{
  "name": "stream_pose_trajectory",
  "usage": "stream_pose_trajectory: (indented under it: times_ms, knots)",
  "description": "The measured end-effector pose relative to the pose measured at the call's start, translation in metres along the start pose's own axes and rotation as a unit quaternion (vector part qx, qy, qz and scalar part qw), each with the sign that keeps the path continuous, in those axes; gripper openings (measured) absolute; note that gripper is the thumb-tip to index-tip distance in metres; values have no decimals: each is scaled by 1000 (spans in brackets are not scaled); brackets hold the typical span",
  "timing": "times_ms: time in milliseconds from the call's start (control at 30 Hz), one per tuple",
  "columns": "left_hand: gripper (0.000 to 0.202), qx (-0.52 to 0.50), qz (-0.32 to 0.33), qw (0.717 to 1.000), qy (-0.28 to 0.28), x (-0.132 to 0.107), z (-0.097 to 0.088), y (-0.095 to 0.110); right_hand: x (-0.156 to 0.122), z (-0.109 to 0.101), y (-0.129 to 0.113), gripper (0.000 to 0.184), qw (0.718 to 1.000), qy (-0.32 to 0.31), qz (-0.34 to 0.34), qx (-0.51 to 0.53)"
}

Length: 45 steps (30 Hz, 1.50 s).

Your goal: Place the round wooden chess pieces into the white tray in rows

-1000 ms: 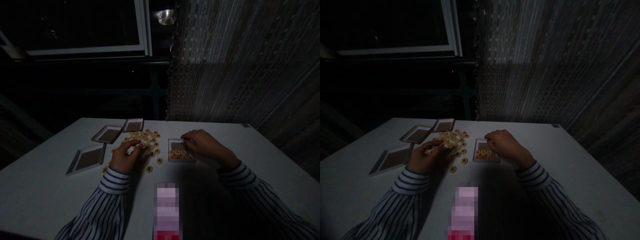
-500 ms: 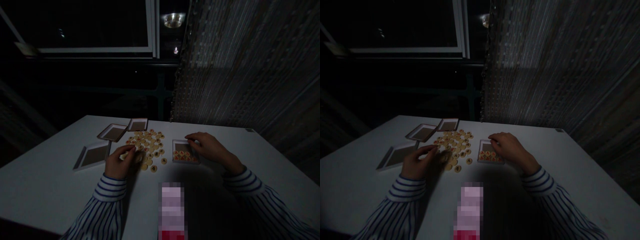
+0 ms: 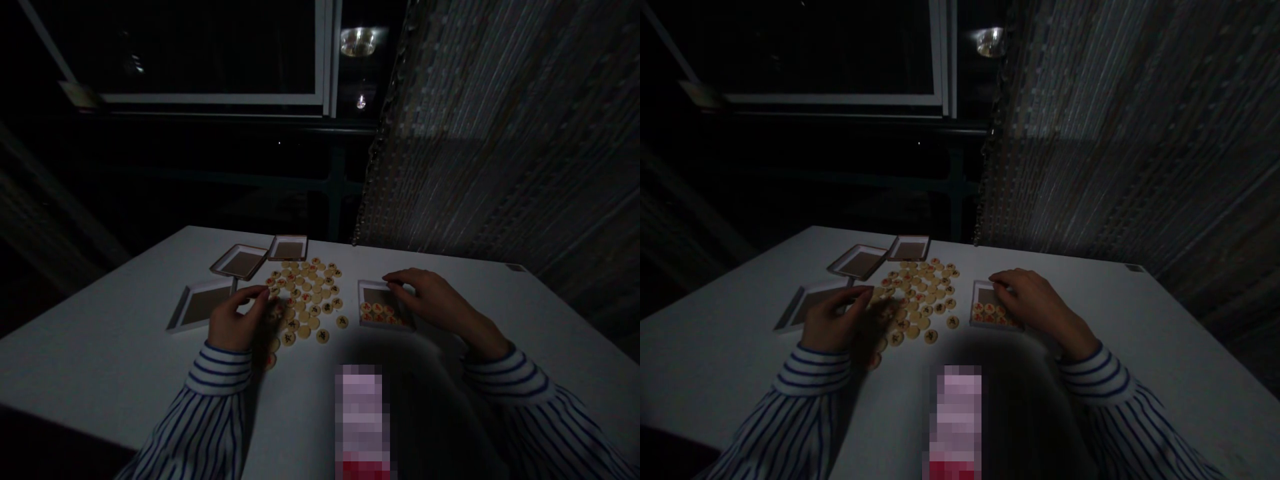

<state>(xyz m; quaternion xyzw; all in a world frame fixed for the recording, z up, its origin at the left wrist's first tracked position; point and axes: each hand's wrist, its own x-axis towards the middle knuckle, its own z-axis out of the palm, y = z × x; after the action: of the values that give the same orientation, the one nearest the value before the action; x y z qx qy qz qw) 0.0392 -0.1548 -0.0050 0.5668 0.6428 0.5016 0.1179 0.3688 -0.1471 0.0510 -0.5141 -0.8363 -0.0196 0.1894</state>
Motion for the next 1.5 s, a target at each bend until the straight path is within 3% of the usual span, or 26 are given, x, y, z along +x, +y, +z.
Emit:
stream_pose_trajectory:
  times_ms: [233,400,600,833,1033,1167,1333,1500]
  knots:
    - [34,-7,22,1000,20,9,-8,-15,6,6,-10,29,1000,-14,-13,2]
    - [35,-25,3,1000,-2,22,-10,-20,12,11,-14,30,999,-25,-25,-8]
    - [37,-44,-7,998,-39,36,-1,-22,17,15,-17,30,999,-43,-27,-1]
    - [34,9,12,997,-69,31,13,-31,29,14,-15,30,998,-65,-16,10]
    - [29,66,65,995,-49,30,20,-45,45,20,-19,29,997,-72,-39,10]
    - [28,95,81,991,-52,32,19,-50,56,27,-29,29,994,-93,-52,-3]
    - [33,121,117,979,-112,32,18,-54,70,30,-49,29,990,-120,-69,-20]
    - [33,137,122,976,-119,32,19,-56,81,36,-63,29,988,-128,-88,-18]
